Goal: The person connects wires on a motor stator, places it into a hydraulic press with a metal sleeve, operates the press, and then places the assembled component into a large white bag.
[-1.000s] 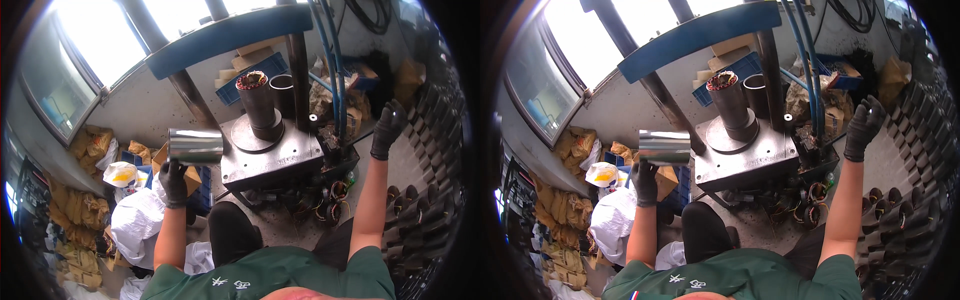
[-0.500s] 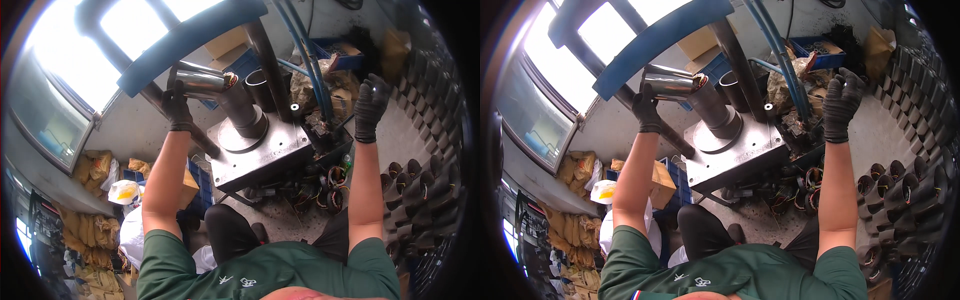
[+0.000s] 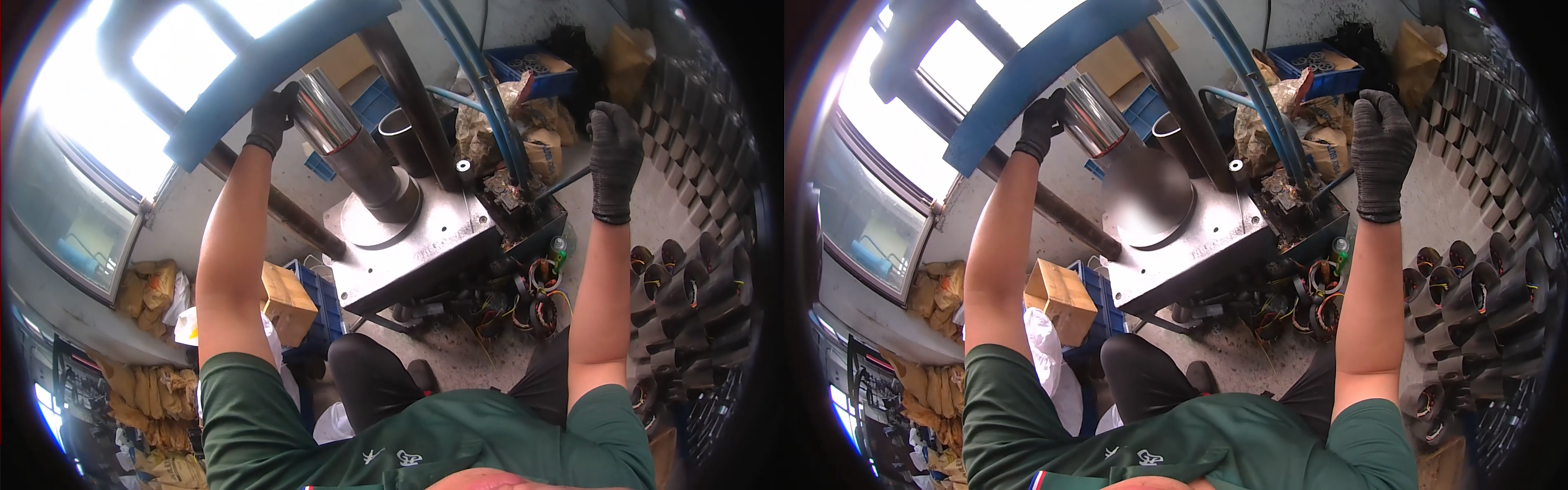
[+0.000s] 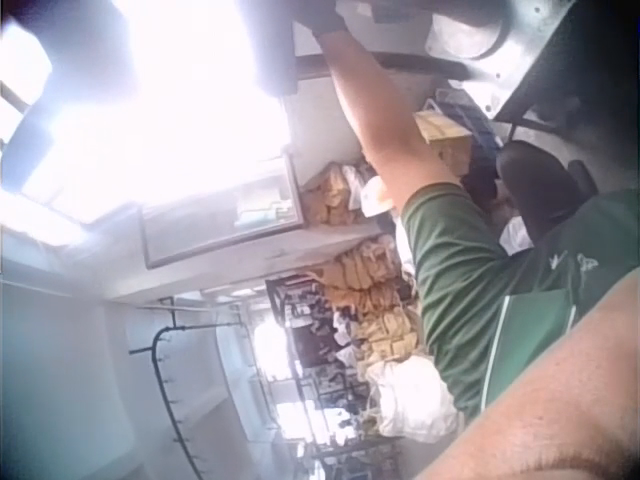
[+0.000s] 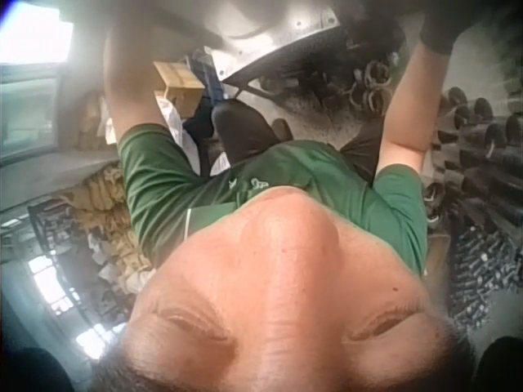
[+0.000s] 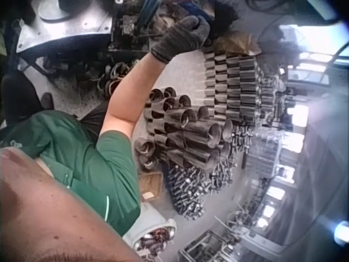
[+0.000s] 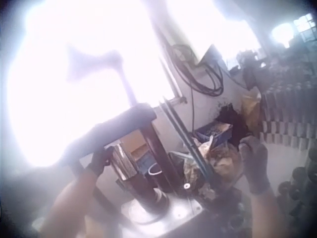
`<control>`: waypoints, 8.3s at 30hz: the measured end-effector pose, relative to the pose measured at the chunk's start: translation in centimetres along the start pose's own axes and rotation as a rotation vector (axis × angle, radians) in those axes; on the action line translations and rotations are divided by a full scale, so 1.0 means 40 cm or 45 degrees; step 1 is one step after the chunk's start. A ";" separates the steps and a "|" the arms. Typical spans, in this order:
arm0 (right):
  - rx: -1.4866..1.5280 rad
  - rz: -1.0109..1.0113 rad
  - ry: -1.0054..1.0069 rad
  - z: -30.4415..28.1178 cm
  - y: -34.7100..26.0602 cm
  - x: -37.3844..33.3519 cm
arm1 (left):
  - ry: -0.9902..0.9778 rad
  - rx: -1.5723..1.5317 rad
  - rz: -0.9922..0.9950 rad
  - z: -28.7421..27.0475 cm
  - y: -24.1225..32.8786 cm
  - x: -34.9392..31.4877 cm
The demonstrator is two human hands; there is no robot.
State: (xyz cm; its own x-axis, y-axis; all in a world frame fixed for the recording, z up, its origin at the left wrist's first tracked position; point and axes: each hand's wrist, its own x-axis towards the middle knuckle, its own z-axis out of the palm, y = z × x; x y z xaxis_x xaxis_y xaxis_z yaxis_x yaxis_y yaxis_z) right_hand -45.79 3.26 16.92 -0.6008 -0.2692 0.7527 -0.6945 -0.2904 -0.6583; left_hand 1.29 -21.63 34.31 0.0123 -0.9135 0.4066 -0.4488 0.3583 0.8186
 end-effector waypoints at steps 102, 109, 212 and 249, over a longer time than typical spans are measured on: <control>-0.318 0.041 -1.499 -0.301 -0.085 -0.154 | 0.123 0.140 0.031 0.302 -0.583 -0.597; -0.462 -0.483 -0.697 0.048 -0.117 0.115 | 0.071 0.171 -0.001 0.305 -0.575 -0.595; -0.501 0.522 -1.764 -0.302 -0.133 -0.176 | 0.050 0.197 0.057 0.302 -0.613 -0.594; -0.719 0.678 -2.054 -0.314 -0.111 -0.164 | 0.067 0.245 0.090 0.304 -0.618 -0.596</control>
State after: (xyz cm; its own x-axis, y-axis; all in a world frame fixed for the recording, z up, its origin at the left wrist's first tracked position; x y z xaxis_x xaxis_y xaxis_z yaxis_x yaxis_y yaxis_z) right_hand -43.75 17.85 15.06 -0.0811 -0.8616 -0.5011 -0.8203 0.3432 -0.4574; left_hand 1.23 -11.05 -0.52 0.0188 -0.8742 0.4852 -0.6123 0.3736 0.6968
